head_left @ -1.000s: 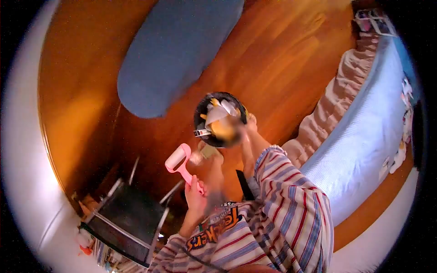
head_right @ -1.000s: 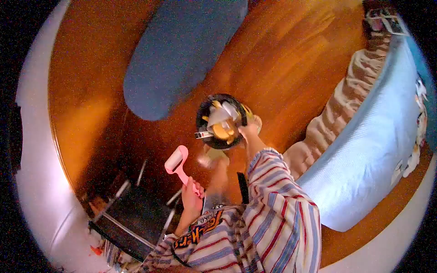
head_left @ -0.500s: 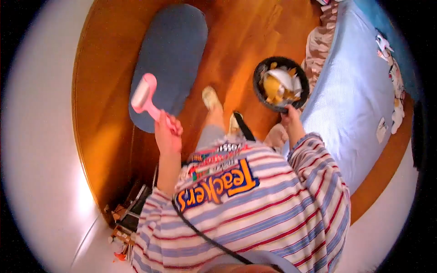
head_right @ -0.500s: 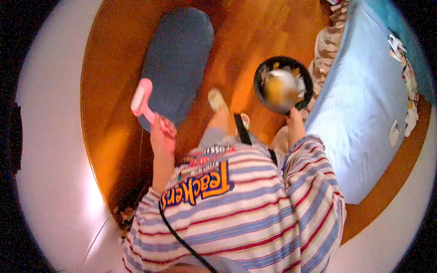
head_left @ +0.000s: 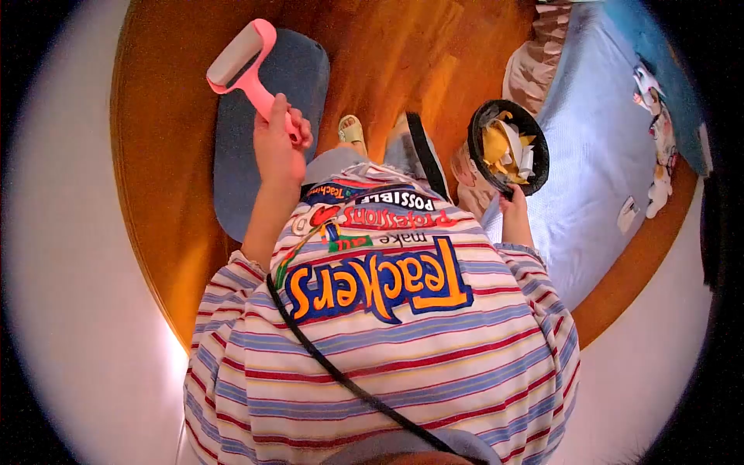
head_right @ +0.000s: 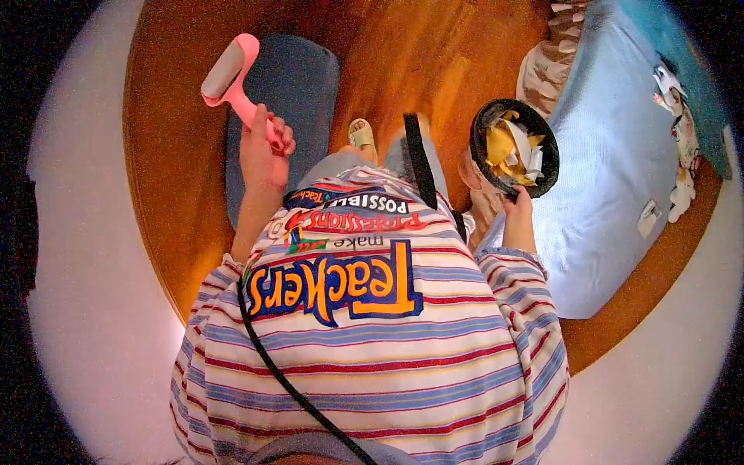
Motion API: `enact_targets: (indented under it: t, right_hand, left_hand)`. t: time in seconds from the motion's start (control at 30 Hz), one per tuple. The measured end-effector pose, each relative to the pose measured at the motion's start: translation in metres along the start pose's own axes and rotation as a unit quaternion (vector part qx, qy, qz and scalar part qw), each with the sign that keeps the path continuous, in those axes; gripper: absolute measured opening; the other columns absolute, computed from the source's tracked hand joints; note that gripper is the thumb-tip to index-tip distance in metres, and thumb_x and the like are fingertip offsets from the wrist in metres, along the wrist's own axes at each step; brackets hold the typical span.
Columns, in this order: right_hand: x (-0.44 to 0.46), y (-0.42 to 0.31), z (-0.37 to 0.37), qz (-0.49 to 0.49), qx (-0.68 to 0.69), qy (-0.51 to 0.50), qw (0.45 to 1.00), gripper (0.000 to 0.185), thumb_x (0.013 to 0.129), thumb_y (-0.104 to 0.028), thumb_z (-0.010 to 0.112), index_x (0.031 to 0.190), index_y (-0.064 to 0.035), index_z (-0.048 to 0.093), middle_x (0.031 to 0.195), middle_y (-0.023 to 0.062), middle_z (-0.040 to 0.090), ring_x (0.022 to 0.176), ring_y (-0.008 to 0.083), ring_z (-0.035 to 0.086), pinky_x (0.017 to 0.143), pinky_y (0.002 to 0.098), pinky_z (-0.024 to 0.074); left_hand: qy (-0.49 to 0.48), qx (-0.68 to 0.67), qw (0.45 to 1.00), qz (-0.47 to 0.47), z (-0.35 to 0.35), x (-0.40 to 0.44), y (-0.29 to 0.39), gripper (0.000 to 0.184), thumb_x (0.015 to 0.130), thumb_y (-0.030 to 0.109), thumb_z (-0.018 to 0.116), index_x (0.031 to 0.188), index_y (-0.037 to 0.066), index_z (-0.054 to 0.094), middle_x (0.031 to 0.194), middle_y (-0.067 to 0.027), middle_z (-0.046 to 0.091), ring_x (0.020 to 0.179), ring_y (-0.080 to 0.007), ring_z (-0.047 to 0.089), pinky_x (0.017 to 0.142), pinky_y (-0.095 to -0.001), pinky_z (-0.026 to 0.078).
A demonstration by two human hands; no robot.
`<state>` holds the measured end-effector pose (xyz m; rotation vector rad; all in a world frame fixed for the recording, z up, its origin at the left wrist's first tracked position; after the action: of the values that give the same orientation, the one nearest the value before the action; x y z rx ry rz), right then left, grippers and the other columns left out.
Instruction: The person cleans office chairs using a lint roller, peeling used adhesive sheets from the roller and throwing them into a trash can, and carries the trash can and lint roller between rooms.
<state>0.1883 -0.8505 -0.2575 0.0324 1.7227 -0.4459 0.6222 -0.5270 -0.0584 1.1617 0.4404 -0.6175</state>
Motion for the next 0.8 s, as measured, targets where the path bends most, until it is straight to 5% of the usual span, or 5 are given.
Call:
enact_targets:
  t: [0.27,0.57,0.63,0.7,0.8]
  right_hand:
    - [-0.02,0.018,0.025,-0.076,-0.141,-0.003,0.987,0.006,0.074,0.0,0.056,0.073,-0.0032,0.05,0.07,0.0094,0.057,0.067,0.027,0.057,0.064,0.0386,0.054]
    - [0.038,0.069,0.187,-0.149,-0.251,-0.05,0.955,0.017,0.081,-0.013,0.06,0.089,-0.0001,0.053,0.08,0.0085,0.056,0.061,0.0189,0.052,0.049,0.03,0.0428]
    - [-0.008,0.074,0.245,-0.096,-0.194,-0.071,0.974,0.019,0.079,0.003,0.056,0.097,0.0024,0.051,0.098,0.0107,0.057,0.088,0.0249,0.059,0.079,0.0332,0.0536]
    - [-0.007,0.097,0.275,-0.111,-0.222,-0.151,0.957,0.019,0.077,-0.006,0.063,0.09,0.0037,0.053,0.083,0.0115,0.056,0.067,0.0204,0.056,0.054,0.0313,0.045]
    - [0.109,0.117,0.3,-0.23,-0.454,-0.099,0.855,0.045,0.069,-0.031,0.07,0.088,0.0063,0.055,0.084,0.0111,0.057,0.067,0.0213,0.057,0.061,0.0377,0.0467]
  left_hand:
    - [0.116,0.081,0.989,-0.04,-0.034,-0.064,-0.002,0.018,0.093,0.024,0.052,0.088,0.011,0.04,0.063,-0.0006,0.044,0.051,-0.0117,0.045,0.04,-0.0232,0.031]
    - [0.21,0.091,0.963,-0.143,-0.102,-0.102,-0.059,0.017,0.093,0.02,0.05,0.085,0.01,0.039,0.064,-0.0007,0.045,0.052,-0.0112,0.046,0.042,-0.0238,0.036]
    - [0.229,0.089,0.963,-0.106,-0.055,-0.104,-0.033,0.015,0.093,0.019,0.05,0.086,0.01,0.04,0.064,-0.0009,0.045,0.053,-0.0114,0.046,0.045,-0.0251,0.037]
    - [0.257,0.085,0.956,-0.114,-0.057,-0.117,-0.04,0.015,0.093,0.019,0.05,0.087,0.01,0.041,0.065,-0.001,0.045,0.054,-0.0115,0.046,0.046,-0.0264,0.038]
    - [0.308,0.067,0.942,-0.116,-0.054,-0.147,-0.058,0.015,0.093,0.02,0.049,0.087,0.008,0.044,0.061,-0.0014,0.046,0.049,-0.0093,0.044,0.044,-0.0237,0.037]
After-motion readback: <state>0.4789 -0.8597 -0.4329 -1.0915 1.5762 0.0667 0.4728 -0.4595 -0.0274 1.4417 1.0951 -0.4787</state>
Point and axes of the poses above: each hand's wrist, its own x-axis towards the middle knuckle, its own z-axis out of the palm, y = z × x, the point moved 1 cm from there along x, towards the middle knuckle
